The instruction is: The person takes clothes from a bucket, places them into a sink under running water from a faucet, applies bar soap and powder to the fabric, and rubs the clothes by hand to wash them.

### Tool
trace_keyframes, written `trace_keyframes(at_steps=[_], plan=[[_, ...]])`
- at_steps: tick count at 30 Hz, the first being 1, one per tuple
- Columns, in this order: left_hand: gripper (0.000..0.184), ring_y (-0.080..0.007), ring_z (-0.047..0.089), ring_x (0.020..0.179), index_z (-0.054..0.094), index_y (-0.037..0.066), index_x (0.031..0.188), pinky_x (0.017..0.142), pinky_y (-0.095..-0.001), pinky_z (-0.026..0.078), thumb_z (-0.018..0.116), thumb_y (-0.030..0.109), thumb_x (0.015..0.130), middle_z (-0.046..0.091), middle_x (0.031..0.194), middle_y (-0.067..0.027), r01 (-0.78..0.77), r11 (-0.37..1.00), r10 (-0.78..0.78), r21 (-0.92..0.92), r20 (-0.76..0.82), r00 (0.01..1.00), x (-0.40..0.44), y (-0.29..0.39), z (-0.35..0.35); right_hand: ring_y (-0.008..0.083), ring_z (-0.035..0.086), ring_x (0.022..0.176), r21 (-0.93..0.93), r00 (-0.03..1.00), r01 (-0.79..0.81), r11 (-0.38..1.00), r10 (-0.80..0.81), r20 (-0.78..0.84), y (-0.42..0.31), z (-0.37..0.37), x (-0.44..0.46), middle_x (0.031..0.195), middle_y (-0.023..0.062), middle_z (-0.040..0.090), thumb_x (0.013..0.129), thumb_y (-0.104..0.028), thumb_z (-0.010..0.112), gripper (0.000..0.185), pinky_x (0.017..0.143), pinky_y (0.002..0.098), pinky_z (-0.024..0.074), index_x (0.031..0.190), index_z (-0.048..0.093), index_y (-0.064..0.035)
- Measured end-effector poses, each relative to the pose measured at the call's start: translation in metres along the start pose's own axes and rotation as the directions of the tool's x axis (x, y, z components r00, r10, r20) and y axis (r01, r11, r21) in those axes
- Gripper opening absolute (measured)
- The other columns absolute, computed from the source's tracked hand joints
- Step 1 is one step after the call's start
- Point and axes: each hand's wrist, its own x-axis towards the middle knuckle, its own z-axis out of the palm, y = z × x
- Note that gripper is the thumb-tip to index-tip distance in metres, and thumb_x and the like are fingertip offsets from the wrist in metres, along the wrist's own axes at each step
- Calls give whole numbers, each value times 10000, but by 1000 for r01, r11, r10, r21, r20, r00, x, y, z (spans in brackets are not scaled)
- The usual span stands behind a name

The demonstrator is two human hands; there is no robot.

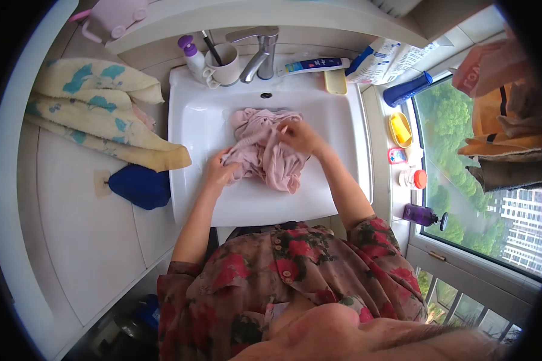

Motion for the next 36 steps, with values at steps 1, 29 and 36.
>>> trace_keyframes(at_steps=[1,29,36], plan=[[636,-163,612,964,404,121,1386,679,-320,532,648,142,800,580,1199,-110,4,1000,-4,-10,-5,1000,-2,-4,-4,339,641,849,84,992,-108,991,112,-53,1,-5,8,863,181,664,810,-347,623,394,756,411,501,1094,620,-74],[383,-239,470,1209,455,56,1295,1045,-365,374,429,254,968,490,1303,-103,225,307,255,-925,308,917,15,53,38,294,584,628,-363,673,317,876,-477,-564,-1,89,11,737,100,575,702,-213,654,214,581,387,498,869,614,-85],[160,-131,561,851,595,24,1007,755,-241,455,491,18,887,589,988,-22,-335,786,386,-519,-11,922,8,47,16,263,574,661,-205,776,320,925,-380,-503,-36,-4,-20,837,109,566,705,-65,591,171,567,355,481,871,629,-53]])
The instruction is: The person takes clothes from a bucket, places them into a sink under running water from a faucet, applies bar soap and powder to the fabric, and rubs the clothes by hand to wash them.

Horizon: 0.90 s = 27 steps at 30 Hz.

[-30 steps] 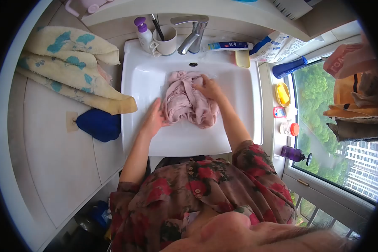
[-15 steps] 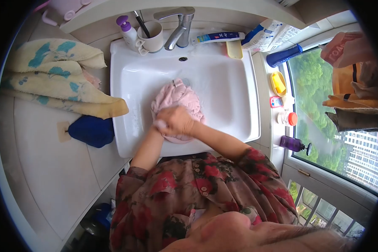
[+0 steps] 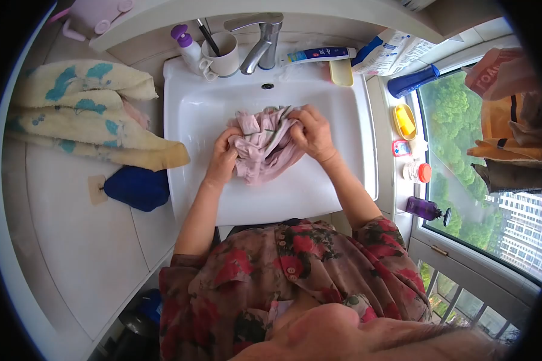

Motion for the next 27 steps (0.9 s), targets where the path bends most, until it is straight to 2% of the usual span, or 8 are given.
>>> trace_keyframes(at_steps=[7,9,10,15,17,19,21,27], plan=[[208,-198,522,888,633,52,849,789,-304,409,507,-69,738,559,918,-72,-237,804,36,545,353,935,-4,9,-25,230,605,789,231,960,-215,949,163,226,15,-10,-26,986,113,604,714,13,532,166,614,298,501,821,651,-33],[190,-245,517,1015,636,61,873,855,-322,428,510,-26,760,546,1054,-118,-246,512,-196,823,391,899,-10,13,-26,256,611,816,235,947,-173,956,96,307,27,-13,-21,987,124,614,717,0,536,180,658,326,507,850,652,-37],[177,-296,524,1027,644,82,931,869,-363,442,563,39,780,538,1085,-153,-442,320,-74,838,487,870,-14,5,-34,285,620,856,175,948,-204,963,150,282,33,-17,-20,982,134,629,720,-16,550,217,708,349,508,911,647,-50],[425,-294,612,948,535,89,1253,803,-356,504,609,248,867,539,1178,-153,-32,345,-189,938,103,977,-22,55,-18,365,616,974,-393,762,-453,800,576,296,69,-2,-2,1070,210,630,828,-364,603,463,826,439,478,1160,575,-43],[609,-304,601,1006,351,89,1404,852,-487,476,585,335,898,574,1053,-174,433,643,-362,632,-247,899,-18,63,0,390,595,1022,-437,667,-513,739,664,339,97,36,-1,1101,235,621,812,-518,590,636,881,448,461,1240,533,-51],[789,-314,558,1109,149,129,1487,895,-535,462,485,546,909,530,1206,-208,530,697,-499,484,-203,842,-10,21,-9,391,585,1050,-181,609,-640,746,637,472,114,89,-16,1123,242,615,769,-574,608,735,906,437,455,1287,507,-63],[910,-386,449,1240,99,148,1494,966,-559,407,339,742,847,369,1429,-159,703,702,-694,-119,110,712,-2,-11,-19,367,607,1025,-30,690,-610,792,549,472,100,128,-25,1091,226,636,738,-496,654,695,891,409,464,1265,540,-59],[873,-279,319,1350,267,94,1447,1109,-458,265,279,741,861,326,1466,-130,445,743,-547,-500,-72,834,16,-25,6,386,625,846,210,843,-409,888,279,460,-47,82,-6,866,255,637,720,-265,646,406,745,438,496,1033,618,-9]])
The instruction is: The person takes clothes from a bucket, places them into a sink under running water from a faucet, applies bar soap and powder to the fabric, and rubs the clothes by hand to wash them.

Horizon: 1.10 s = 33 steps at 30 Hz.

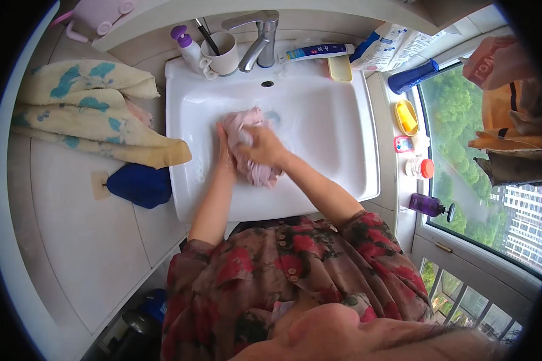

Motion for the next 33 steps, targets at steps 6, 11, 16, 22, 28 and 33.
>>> trace_keyframes(at_steps=[6,11,16,22,28,33], plan=[[670,-254,440,1238,373,55,1379,1054,-385,350,357,555,933,448,1359,-128,-112,910,381,-399,699,606,-46,-6,40,334,636,793,-279,940,314,908,-255,228,-77,7,-57,909,153,614,712,-291,670,320,674,453,518,918,594,-57],[579,-247,470,1213,375,45,1373,1031,-379,381,404,419,932,465,1339,-120,-517,851,524,-96,210,825,4,-11,25,311,638,664,-509,970,151,848,-227,-90,-5,7,-5,837,147,630,736,-390,614,373,561,436,507,929,598,-71],[507,-240,499,1189,376,34,1367,1009,-373,412,452,283,930,483,1318,-112,-395,919,395,-9,55,917,24,-14,-4,321,642,707,-502,965,58,863,-177,-191,25,6,10,865,154,637,746,-397,593,414,605,432,514,1012,593,-79],[478,-223,515,1176,381,20,1357,993,-363,432,488,168,915,492,1304,-113,-242,936,234,255,63,970,-16,-1,-36,383,612,859,-446,941,-93,890,-69,-333,66,-55,20,969,177,615,783,-310,614,354,754,456,498,1058,581,-90],[553,-194,543,1096,491,22,1269,905,-333,461,664,119,752,557,1217,-136,-475,210,168,854,447,878,-58,39,-24,301,612,1002,-189,978,198,962,-180,108,81,-132,-3,1100,172,574,776,-197,624,481,865,409,500,1231,540,-67],[626,-293,401,1264,352,124,1379,925,-422,452,602,348,850,340,1417,-170,-241,425,216,872,161,963,-65,29,-13,351,625,983,-435,940,-334,836,330,-87,130,-92,30,1103,237,580,781,-307,656,528,847,451,507,1215,540,-31]])
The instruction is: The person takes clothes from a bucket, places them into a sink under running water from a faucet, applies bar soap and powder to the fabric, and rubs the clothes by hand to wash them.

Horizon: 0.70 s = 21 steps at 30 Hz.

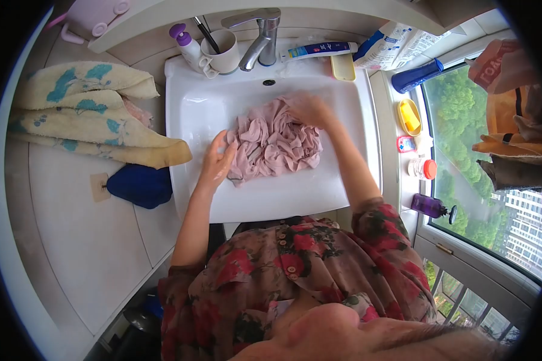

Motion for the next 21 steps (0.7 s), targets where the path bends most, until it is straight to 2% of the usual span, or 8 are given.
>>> trace_keyframes(at_steps=[2,5,7,9,10,14,17,21], plan=[[835,-355,350,1302,121,184,1491,973,-503,410,409,672,878,252,1477,-179,321,871,-314,-373,82,946,1,-4,26,380,616,985,-114,999,-1,993,-5,-46,-22,39,6,1087,262,596,764,-343,658,519,852,455,497,1148,562,-7],[879,-378,346,1297,112,165,1494,1020,-548,348,355,722,858,260,1477,-175,315,502,-219,-805,235,947,29,-32,35,391,605,1009,302,992,-121,946,128,-3,-64,66,-16,1061,288,614,761,-354,645,534,867,443,481,1102,565,49],[872,-358,337,1312,153,131,1487,1087,-516,273,326,718,865,275,1473,-173,228,436,-108,-871,200,974,51,-59,42,376,616,1001,654,981,-121,747,-12,195,-82,80,-29,1035,318,609,746,-360,653,551,859,425,481,1069,571,79],[824,-310,300,1345,238,140,1460,1078,-471,316,430,675,863,296,1472,-109,33,312,-34,-949,24,999,78,-90,42,341,634,987,601,992,1,799,-74,98,-128,64,-75,1008,341,602,749,-354,656,536,839,405,488,1040,575,90],[688,-241,338,1324,312,117,1429,1079,-402,331,492,533,911,323,1457,-82,-179,581,175,-794,-94,980,67,-15,53,351,633,969,620,984,21,784,-127,127,-148,48,-96,1007,339,599,748,-347,661,522,841,415,486,1031,574,84],[638,-235,395,1265,336,95,1409,1042,-396,365,512,450,909,376,1409,-88,-234,383,290,-894,-124,949,47,9,63,398,628,748,194,902,431,881,-418,-106,-178,36,-143,792,245,636,763,-380,666,386,690,458,506,839,591,-9],[602,-231,438,1221,354,79,1393,1015,-392,391,527,388,907,415,1374,-93,-171,455,100,-874,-140,985,68,-27,71,406,629,736,125,997,49,991,-42,-65,-153,41,-96,764,245,635,793,-467,605,472,691,483,498,893,591,-6],[556,-226,495,1162,377,57,1373,978,-386,426,548,305,905,467,1327,-99,60,429,-134,-901,2,991,67,-49,68,422,631,818,106,968,-95,990,117,-222,-90,22,-40,817,277,635,818,-493,561,570,735,495,495,1061,567,23]])
